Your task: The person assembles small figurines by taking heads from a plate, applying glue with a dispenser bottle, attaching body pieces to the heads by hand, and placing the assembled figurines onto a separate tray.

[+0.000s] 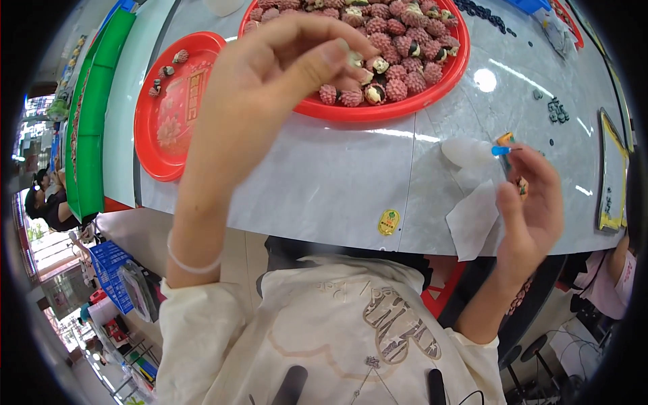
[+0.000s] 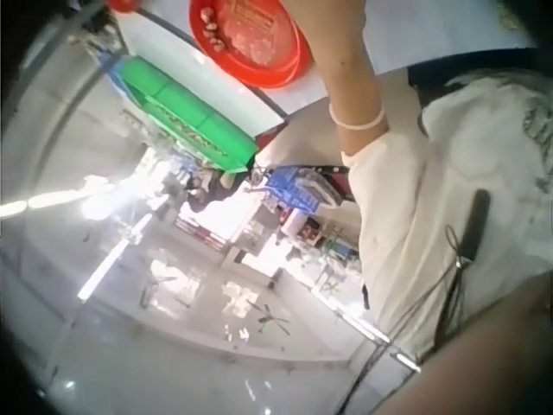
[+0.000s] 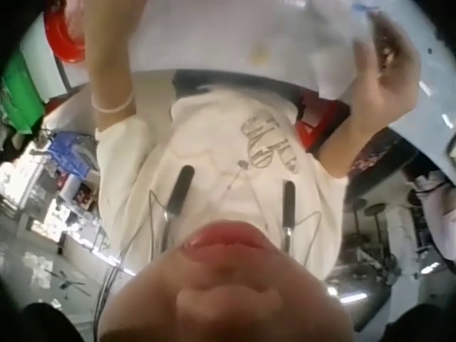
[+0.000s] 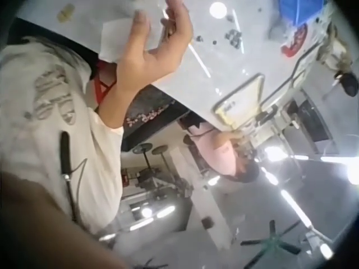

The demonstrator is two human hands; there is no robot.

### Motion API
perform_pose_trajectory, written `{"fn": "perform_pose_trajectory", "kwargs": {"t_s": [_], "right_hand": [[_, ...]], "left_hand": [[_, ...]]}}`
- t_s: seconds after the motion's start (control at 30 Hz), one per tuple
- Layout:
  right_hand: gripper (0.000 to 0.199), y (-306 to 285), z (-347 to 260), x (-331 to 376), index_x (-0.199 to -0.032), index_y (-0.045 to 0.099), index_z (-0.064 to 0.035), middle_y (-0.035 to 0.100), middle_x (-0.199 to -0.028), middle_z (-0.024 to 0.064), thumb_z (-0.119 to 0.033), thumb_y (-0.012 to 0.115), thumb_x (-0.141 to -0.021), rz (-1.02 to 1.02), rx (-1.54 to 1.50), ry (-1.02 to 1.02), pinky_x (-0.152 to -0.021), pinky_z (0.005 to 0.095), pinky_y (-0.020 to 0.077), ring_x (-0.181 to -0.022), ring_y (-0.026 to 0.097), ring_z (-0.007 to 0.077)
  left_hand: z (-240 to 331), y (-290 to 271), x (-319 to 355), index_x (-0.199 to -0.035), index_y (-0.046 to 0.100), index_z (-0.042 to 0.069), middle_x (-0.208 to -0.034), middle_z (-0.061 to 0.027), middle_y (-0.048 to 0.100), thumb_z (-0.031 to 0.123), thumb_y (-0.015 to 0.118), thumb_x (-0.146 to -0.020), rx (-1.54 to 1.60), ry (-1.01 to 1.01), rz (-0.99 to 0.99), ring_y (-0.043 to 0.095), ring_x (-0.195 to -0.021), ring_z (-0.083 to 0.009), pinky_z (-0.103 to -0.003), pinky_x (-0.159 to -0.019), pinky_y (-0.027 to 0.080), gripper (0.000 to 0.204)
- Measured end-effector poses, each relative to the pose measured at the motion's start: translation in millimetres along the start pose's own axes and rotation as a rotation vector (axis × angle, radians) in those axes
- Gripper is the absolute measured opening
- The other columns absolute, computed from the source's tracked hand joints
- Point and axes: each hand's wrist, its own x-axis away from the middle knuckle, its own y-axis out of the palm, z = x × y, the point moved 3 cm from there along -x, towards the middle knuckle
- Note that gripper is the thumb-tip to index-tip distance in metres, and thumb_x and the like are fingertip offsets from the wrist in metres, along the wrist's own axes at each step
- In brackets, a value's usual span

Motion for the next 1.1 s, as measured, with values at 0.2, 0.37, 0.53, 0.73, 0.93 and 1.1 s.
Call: {"fn": "perform_pose_trajectory", "kwargs": {"t_s": [0.2,0.37,0.53,0.73,0.93,1.1], "right_hand": [[0.023,25,10,0,-0.091,0.051,0.0061,0.052,-0.091,0.0095,-0.007,0.056,-0.072,-0.372,0.183,-0.038,-0.073,0.0217,0.0362,-0.077,0.050,0.0158],[0.035,11,0,4,-0.098,0.047,0.0056,0.050,-0.097,0.0139,-0.021,0.053,-0.076,-0.373,-0.285,0.169,-0.062,0.0223,0.0406,-0.071,0.051,0.0148],[0.051,-11,-6,6,-0.102,0.044,0.0036,0.046,-0.096,0.0159,-0.035,0.059,-0.071,-0.351,-0.084,0.138,-0.062,0.0222,0.0404,-0.074,0.050,0.0159],[0.047,-12,-7,4,-0.099,0.045,0.0028,0.045,-0.096,0.0165,-0.036,0.055,-0.074,-0.395,-0.144,0.100,-0.074,0.0274,0.0383,-0.093,0.043,0.0222],[0.046,-9,-11,7,-0.097,0.046,0.0045,0.050,-0.089,0.0178,-0.034,0.055,-0.073,-0.303,0.005,-0.041,-0.069,0.0295,0.0412,-0.084,0.047,0.0227],[0.039,-13,-26,8,-0.093,0.049,0.0053,0.055,-0.083,0.0204,-0.027,0.056,-0.072,-0.430,0.055,-0.268,-0.066,0.0289,0.0412,-0.075,0.049,0.0227]], "left_hand": [[-22,45,46,-0.091,0.048,0.000,-0.092,-0.0137,0.051,0.015,0.056,-0.075,0.391,0.015,-0.074,0.055,-0.074,-0.0171,-0.023,-0.064,0.044,0.023],[-36,61,63,-0.096,0.045,-0.001,-0.093,-0.0149,0.050,0.021,0.052,-0.078,0.654,-0.163,-0.039,0.054,-0.075,-0.0170,-0.021,-0.062,0.044,0.030],[-47,69,68,-0.098,0.044,-0.003,-0.093,-0.0154,0.050,0.025,0.053,-0.077,0.679,-0.191,-0.053,0.055,-0.075,-0.0176,-0.021,-0.061,0.045,0.036],[-47,71,67,-0.098,0.044,-0.003,-0.093,-0.0159,0.049,0.027,0.052,-0.077,0.713,-0.200,-0.064,0.056,-0.074,-0.0160,-0.021,-0.063,0.045,0.038],[-46,71,67,-0.098,0.044,-0.003,-0.092,-0.0160,0.049,0.027,0.052,-0.077,0.712,-0.219,-0.065,0.055,-0.073,-0.0156,-0.020,-0.062,0.045,0.038],[-48,70,66,-0.096,0.045,-0.004,-0.092,-0.0158,0.049,0.027,0.053,-0.076,0.650,-0.227,-0.060,0.055,-0.072,-0.0157,-0.019,-0.060,0.045,0.037]]}}
